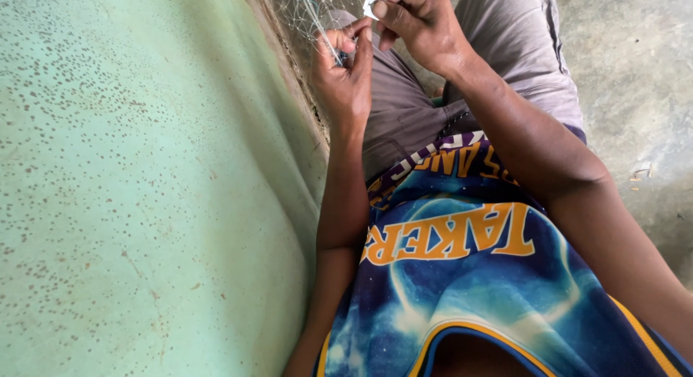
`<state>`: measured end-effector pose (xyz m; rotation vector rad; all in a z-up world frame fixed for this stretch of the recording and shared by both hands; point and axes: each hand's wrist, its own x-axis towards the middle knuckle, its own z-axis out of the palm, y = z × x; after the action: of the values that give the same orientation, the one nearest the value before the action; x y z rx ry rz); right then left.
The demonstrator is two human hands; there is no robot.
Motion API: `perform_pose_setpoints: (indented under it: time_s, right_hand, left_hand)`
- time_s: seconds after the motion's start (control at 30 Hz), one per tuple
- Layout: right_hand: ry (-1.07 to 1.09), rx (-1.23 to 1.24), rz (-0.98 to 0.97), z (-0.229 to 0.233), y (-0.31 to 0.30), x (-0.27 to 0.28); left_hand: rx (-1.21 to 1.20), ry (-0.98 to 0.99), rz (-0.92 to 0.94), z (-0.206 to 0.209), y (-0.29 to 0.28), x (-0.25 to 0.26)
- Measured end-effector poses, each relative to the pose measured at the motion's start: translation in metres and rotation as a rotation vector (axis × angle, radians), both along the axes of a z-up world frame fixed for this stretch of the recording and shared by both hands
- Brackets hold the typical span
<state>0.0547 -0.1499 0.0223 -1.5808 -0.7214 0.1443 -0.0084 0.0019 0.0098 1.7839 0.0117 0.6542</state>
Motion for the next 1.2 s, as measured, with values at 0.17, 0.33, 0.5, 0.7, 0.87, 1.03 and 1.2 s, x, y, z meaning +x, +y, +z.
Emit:
perform_pose_setpoints:
  time_s: [0.17,0.33,0.5,0.7,0.87,1.03,1.2]
  right_hand:
    - [0.019,-0.008,-0.023,-0.003,0.000,-0.002]
    - [-0.112,-0.027,-0.042,-0.003,0.003,-0.001]
    - [-0.128,-0.002,-0.023,-0.005,0.003,0.000]
    - [-0.126,0.007,-0.011,-0.006,0.002,0.001]
    - [-0.047,0.023,0.032,-0.007,0.000,0.002]
    - [0.159,0.110,0.072,-0.009,0.001,0.003]
    - [0.246,0.112,0.062,-0.014,0.000,0.003]
  left_hand:
    - [0.000,0.048,0.008,0.008,-0.001,-0.004]
    - [-0.118,0.020,-0.059,0.009,0.000,-0.003]
    - [-0.124,0.021,-0.061,0.008,-0.001,-0.003]
    - [-0.040,0.027,-0.022,0.005,-0.001,-0.003]
    - [-0.092,0.065,-0.054,0.000,0.000,-0.003]
    - [-0.094,0.055,-0.046,0.005,0.000,-0.004]
    - [-0.075,0.027,-0.045,0.000,0.001,-0.003]
